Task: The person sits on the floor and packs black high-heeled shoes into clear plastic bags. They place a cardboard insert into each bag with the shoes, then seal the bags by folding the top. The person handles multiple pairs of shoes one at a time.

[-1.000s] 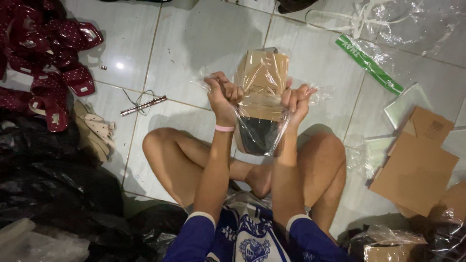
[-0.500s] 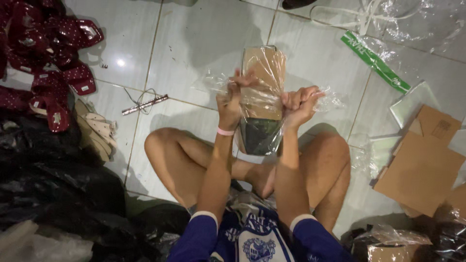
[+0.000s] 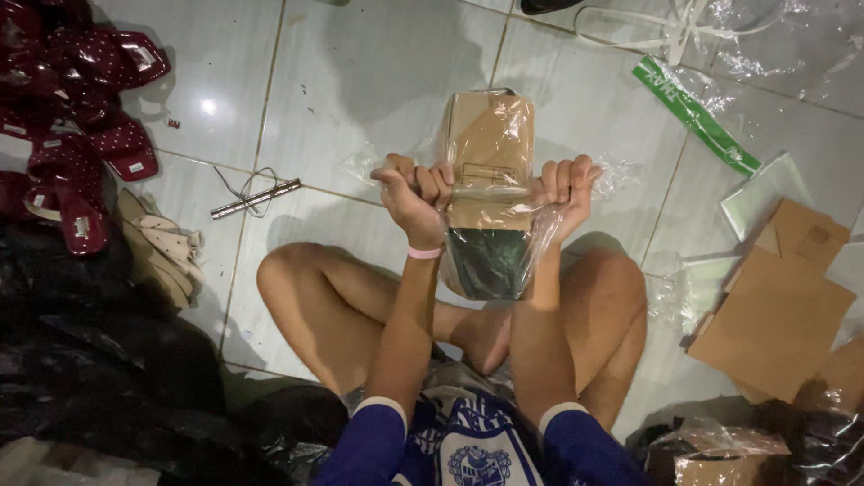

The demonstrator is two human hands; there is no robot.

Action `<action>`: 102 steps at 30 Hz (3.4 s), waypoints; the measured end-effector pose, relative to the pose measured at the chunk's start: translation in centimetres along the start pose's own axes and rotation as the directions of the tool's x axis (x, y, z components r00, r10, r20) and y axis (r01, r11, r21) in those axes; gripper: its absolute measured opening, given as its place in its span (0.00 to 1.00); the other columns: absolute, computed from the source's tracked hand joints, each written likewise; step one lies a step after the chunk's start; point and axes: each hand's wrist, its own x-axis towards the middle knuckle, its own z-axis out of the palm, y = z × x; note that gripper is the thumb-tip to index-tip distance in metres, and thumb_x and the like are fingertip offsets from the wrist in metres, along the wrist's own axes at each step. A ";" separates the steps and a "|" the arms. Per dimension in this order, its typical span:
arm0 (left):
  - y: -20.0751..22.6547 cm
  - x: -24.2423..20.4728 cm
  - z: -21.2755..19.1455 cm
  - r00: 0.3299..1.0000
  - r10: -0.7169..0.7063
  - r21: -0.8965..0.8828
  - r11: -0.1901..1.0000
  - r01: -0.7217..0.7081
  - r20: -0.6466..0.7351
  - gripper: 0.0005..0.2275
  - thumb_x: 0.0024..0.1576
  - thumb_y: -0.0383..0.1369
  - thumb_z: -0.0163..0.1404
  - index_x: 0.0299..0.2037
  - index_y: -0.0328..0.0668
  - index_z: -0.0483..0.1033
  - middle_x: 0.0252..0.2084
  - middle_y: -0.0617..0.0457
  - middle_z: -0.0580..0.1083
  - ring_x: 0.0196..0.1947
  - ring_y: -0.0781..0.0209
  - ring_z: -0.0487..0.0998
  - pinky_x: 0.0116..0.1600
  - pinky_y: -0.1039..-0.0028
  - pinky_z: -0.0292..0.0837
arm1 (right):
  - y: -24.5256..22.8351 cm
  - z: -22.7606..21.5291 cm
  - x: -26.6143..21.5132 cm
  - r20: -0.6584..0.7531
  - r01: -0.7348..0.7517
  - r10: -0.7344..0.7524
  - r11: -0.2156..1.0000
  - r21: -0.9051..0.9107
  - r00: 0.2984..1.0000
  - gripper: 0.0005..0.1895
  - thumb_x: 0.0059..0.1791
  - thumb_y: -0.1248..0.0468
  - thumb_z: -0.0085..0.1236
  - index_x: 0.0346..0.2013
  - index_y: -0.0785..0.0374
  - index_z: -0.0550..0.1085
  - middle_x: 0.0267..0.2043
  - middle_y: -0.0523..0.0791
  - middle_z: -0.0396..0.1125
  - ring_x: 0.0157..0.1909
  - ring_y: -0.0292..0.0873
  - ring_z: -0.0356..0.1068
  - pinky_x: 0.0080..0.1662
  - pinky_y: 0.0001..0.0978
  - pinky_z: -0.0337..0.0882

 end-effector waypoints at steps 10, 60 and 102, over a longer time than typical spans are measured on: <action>0.8 0.1 0.6 0.998 -0.059 -0.025 0.998 0.059 0.024 0.22 0.67 0.56 0.31 0.31 0.48 0.53 0.17 0.58 0.48 0.15 0.64 0.45 0.25 0.71 0.52 | -0.6 -1.6 1.4 0.160 -0.134 0.117 0.986 0.103 0.980 0.19 0.64 0.52 0.31 0.31 0.55 0.60 0.21 0.36 0.42 0.22 0.33 0.38 0.27 0.29 0.42; 4.5 -2.8 1.9 0.848 -0.397 -0.076 0.915 0.397 -0.352 0.28 0.61 0.56 0.52 0.18 0.58 0.47 0.13 0.65 0.45 0.12 0.71 0.43 0.18 0.73 0.40 | -2.0 -6.1 -2.0 -0.199 -0.222 0.222 0.975 0.025 0.955 0.38 0.53 0.28 0.48 0.16 0.47 0.45 0.15 0.33 0.34 0.16 0.32 0.32 0.20 0.30 0.34; 9.2 -4.9 6.1 0.968 -0.173 0.336 0.936 0.105 0.180 0.26 0.68 0.53 0.37 0.19 0.48 0.57 0.13 0.61 0.56 0.12 0.68 0.55 0.17 0.74 0.50 | -7.9 10.7 -6.6 0.170 -0.200 0.207 0.978 -0.058 0.963 0.33 0.62 0.42 0.36 0.17 0.48 0.45 0.14 0.33 0.34 0.14 0.32 0.29 0.19 0.28 0.34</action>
